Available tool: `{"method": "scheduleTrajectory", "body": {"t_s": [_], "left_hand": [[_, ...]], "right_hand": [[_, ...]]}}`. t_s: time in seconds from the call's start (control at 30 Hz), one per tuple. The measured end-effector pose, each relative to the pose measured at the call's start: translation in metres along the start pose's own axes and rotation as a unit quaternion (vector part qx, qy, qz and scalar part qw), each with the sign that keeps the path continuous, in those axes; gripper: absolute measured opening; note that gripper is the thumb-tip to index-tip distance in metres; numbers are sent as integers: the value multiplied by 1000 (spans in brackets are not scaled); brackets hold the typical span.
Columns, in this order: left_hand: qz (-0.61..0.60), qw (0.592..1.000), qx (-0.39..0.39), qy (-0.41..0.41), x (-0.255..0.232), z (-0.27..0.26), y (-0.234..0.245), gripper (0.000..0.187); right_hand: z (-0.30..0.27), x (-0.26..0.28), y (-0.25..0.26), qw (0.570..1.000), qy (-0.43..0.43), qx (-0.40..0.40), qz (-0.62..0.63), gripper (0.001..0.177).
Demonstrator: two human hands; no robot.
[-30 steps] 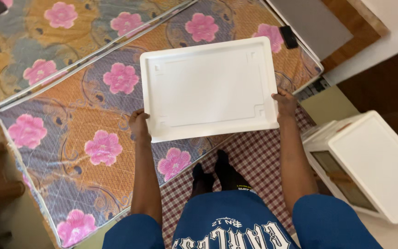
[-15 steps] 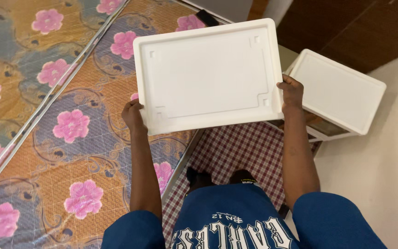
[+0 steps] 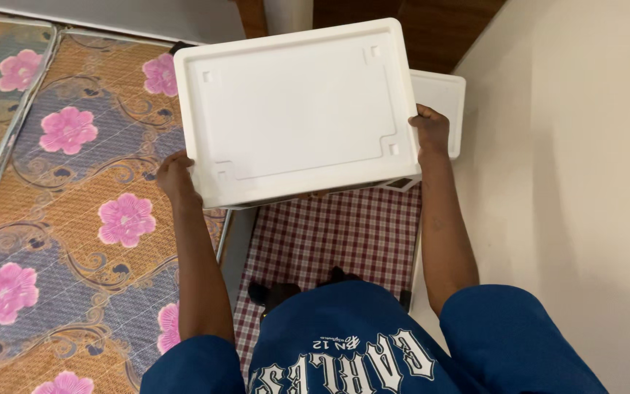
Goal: The person assembles a white plastic storage box by inserting a mesh front panel, attaching a frame, and securing the lid. They then stack the assembled box on top of another identical box and open the front mesh doors of both boxes.
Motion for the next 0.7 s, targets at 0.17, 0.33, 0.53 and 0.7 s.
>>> {"method": "scheduleTrajectory", "body": {"t_s": [0.17, 0.33, 0.53, 0.7], "left_hand": [[-24, 998, 50, 4, 30, -33, -78, 23], [6, 997, 70, 32, 53, -67, -153, 27], [47, 992, 114, 28, 71, -89, -238, 27], [3, 986, 151, 77, 102, -88, -309, 24]], "right_hand": [[33, 12, 76, 999, -23, -38, 19, 39], [61, 23, 134, 996, -18, -84, 16, 39], [105, 15, 183, 993, -4, -117, 29, 38], [142, 10, 198, 988, -16, -151, 20, 37]]}}
Point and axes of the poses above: each hand's wrist, its own z-axis towards the middle knuckle, its own y-axis out of the back of the hand, x = y × z, the point moved 8 cm from there along z, towards the middle knuckle, and after that the axes turned 15 degrees about -x, right-handed, at the moved point
